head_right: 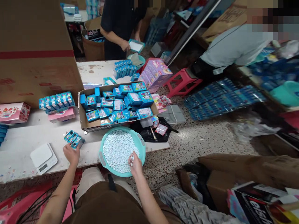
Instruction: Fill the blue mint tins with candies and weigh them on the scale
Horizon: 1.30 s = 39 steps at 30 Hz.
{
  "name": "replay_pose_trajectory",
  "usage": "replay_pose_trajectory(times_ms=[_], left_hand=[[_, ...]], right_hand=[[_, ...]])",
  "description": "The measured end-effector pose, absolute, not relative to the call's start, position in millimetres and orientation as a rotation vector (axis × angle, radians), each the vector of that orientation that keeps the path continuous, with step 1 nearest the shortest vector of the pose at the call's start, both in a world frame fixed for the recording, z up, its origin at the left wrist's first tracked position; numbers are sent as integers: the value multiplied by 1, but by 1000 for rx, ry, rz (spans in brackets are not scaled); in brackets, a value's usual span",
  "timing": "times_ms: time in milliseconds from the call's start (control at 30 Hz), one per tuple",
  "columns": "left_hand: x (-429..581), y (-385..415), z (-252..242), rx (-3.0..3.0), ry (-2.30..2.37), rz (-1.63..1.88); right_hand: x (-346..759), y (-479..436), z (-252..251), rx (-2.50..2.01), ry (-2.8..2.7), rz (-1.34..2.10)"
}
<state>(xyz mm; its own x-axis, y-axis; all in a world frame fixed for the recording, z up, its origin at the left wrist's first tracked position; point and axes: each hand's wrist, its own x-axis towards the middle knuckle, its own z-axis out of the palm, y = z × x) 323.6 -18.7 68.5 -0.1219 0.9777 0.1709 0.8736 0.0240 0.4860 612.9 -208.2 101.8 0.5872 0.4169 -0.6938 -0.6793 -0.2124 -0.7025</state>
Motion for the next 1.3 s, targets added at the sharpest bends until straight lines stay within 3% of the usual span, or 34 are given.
replay_pose_trajectory(times_ms=[133, 300, 400, 467, 533, 800, 967, 1167, 1300], left_hand=[[330, -10, 93, 2217, 1816, 887], [412, 26, 156, 2460, 1391, 1051], [493, 58, 186, 2505, 1271, 710], [546, 77, 190, 2557, 1232, 269], [591, 91, 184, 2601, 1176, 65], [656, 98, 155, 2680, 1242, -270], [666, 106, 166, 2716, 1281, -423], [675, 115, 174, 2628, 1310, -591], [676, 121, 179, 2467, 1345, -659]], right_hand=[[619, -209, 80, -1726, -12, 1058], [633, -196, 65, -2009, -680, 779], [649, -185, 62, -2132, -1097, 601], [661, -178, 58, -2245, -1172, 538], [669, -171, 52, -2386, -1146, 502], [644, -148, 34, -2527, -979, 491], [626, -145, 40, -2404, -981, 693], [634, -140, 41, -2124, -709, 1339], [634, -135, 43, -1958, -457, 1510]])
